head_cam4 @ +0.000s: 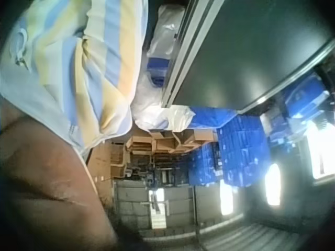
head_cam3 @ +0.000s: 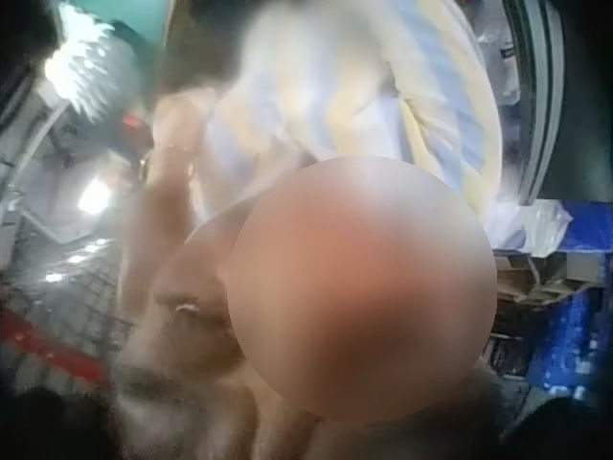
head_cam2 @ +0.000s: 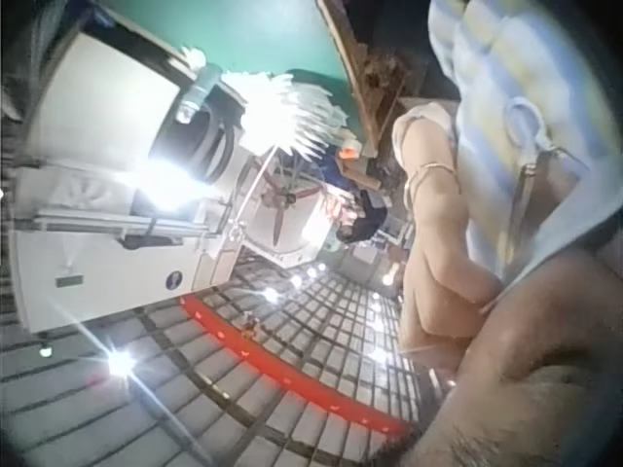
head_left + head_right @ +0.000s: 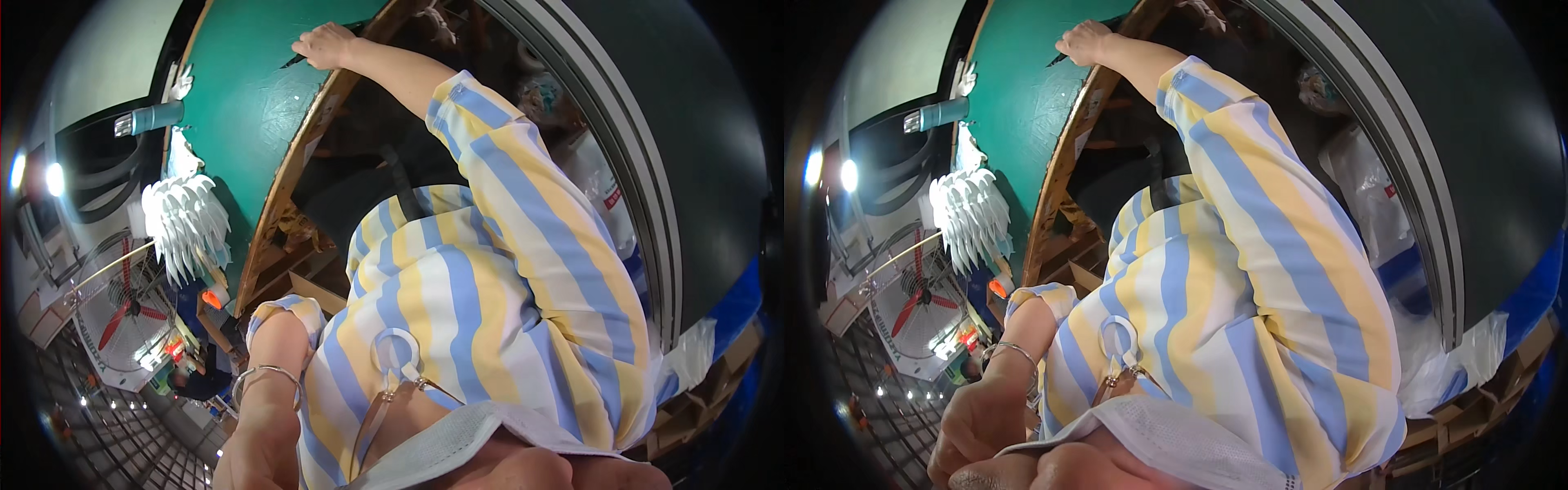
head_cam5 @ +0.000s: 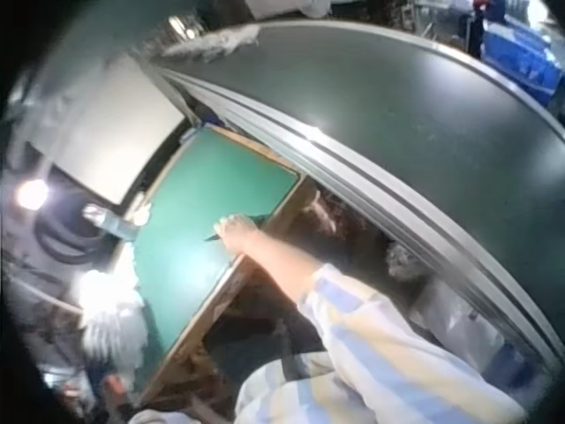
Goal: Assembling plastic fan blades onto a central hub at a factory assembly station.
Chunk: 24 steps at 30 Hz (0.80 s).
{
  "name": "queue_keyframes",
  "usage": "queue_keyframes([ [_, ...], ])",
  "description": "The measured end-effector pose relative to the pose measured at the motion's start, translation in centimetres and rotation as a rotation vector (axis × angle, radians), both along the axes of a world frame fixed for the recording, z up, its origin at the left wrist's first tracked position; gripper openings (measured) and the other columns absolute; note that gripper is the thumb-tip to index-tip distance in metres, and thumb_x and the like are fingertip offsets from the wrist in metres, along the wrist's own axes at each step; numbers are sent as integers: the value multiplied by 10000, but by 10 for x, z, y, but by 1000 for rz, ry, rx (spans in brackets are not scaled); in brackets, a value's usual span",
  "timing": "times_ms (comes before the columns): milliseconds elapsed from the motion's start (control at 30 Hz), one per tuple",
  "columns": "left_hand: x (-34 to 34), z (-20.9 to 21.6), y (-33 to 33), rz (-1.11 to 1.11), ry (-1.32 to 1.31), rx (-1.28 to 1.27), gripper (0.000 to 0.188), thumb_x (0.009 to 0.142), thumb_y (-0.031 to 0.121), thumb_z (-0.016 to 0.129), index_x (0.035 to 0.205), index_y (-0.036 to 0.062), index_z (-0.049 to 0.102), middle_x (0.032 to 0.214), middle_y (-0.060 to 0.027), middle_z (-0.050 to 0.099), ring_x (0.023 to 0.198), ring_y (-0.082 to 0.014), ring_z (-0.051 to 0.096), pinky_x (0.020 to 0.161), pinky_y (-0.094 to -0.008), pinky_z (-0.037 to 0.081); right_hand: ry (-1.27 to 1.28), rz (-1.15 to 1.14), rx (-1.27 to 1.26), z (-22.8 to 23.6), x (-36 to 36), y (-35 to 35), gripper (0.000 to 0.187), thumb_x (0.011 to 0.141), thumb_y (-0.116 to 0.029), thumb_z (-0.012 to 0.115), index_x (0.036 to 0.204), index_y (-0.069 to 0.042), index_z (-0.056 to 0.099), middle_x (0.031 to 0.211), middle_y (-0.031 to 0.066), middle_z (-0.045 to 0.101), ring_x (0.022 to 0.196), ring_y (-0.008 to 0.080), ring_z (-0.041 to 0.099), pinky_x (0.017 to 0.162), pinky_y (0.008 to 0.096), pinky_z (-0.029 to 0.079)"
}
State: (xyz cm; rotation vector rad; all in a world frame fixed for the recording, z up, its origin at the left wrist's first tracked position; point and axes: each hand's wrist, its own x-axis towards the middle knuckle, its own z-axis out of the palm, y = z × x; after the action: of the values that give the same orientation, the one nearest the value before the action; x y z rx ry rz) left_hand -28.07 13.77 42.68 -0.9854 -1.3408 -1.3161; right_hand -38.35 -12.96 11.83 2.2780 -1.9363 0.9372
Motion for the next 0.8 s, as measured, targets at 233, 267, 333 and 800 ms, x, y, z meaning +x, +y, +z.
queue_keyframes([
  [233,-4,6,11,13,-104,-38,245,891,278,529,903,60,643,869,-86,621,813,-126,601,701,-267,479,-15,3,35,0,2,-1,241,807,-150,587,1045,-117,599,973,106,661,913,291,660,782,437,544],
  [267,-6,5,12,20,-117,-38,236,888,270,531,900,61,641,866,-82,619,811,-125,600,702,-266,479,-29,20,28,3,5,0,250,806,-148,587,1054,-116,597,975,109,661,912,294,660,781,439,544],
  [333,-8,0,9,3,-145,-12,218,881,255,535,894,63,638,860,-75,615,805,-123,599,703,-264,477,-27,1,60,1,-3,0,256,806,-143,583,1060,-116,594,979,110,660,914,296,660,779,439,543],
  [800,-20,-4,25,-70,-360,32,90,831,148,564,852,76,613,813,-23,586,769,-105,588,714,-251,470,63,-50,242,25,8,9,257,795,-108,589,1046,-99,643,1122,129,613,983,302,646,826,424,531],
])
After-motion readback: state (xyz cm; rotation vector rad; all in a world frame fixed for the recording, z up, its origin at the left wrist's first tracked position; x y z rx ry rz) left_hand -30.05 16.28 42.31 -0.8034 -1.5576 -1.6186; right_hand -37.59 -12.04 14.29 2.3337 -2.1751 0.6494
